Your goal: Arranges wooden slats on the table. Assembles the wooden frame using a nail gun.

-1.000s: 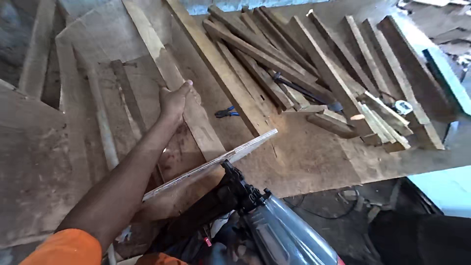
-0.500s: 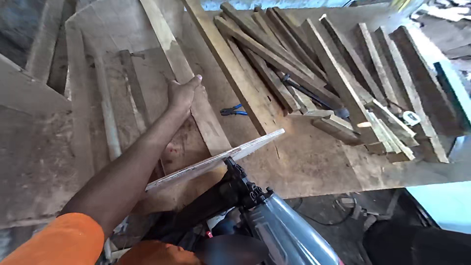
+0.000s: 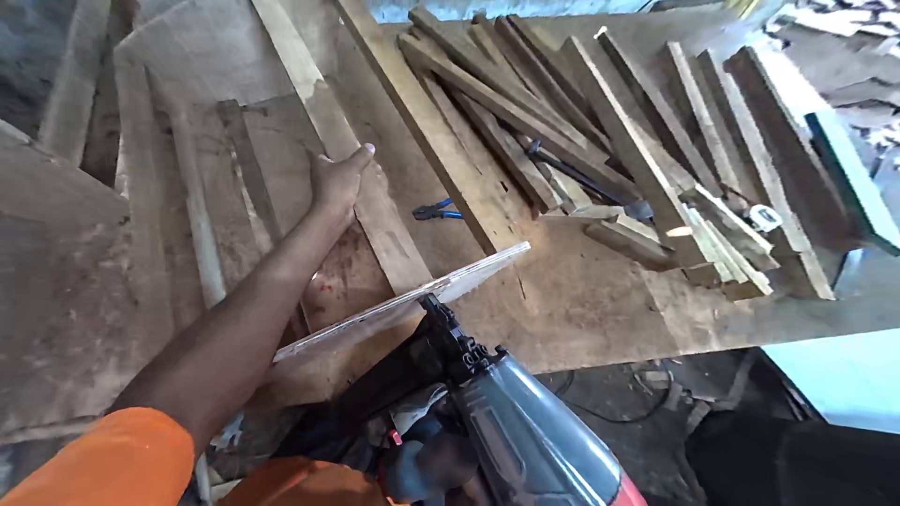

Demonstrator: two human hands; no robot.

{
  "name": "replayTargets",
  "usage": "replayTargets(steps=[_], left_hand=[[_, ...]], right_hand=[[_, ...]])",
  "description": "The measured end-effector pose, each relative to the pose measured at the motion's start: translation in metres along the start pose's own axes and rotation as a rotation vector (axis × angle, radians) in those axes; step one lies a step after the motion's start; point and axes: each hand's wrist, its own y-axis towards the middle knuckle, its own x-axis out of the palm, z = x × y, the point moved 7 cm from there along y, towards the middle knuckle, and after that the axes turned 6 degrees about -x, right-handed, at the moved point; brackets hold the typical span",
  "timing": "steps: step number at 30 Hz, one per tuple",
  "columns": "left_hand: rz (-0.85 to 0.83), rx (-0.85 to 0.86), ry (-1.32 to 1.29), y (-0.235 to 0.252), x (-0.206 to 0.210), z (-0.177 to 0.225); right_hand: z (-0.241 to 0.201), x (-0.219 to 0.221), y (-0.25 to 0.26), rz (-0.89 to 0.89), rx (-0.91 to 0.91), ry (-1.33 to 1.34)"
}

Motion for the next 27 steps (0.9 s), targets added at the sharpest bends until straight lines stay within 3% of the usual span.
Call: replayTargets(steps=[5,10,14,22,24,27], left_hand=[[-0.020,-0.011,0.020,0.000,0.000,-0.001],[-0.011,-0.166,0.061,0.001,-0.013,-0.022],[0.004,-0.342,0.064,-0.004,-0.019,-0.042],[-0.073,-0.430,0.169,-0.051,-0.036,-0.037],[0.019,-0.334,0.344,-0.065,-0.043,-0.019],[0.054,0.239,0.585,-0.118,-0.028,0.038]], right_hand=[[-0.034,-0.006,-0.013,-0.048,0.035,0.015],[-0.063,-0.028,-0.019,0.015,-0.007,-0.049],[-0.085,-0.056,-0.011,0.067,-0.067,-0.082],[-0.124,-0.101,0.045,0.274,0.048,-0.012],[-0.125,-0.119,0.077,0.365,0.107,0.050],[-0.120,-0.159,0.136,0.397,0.274,0.102]])
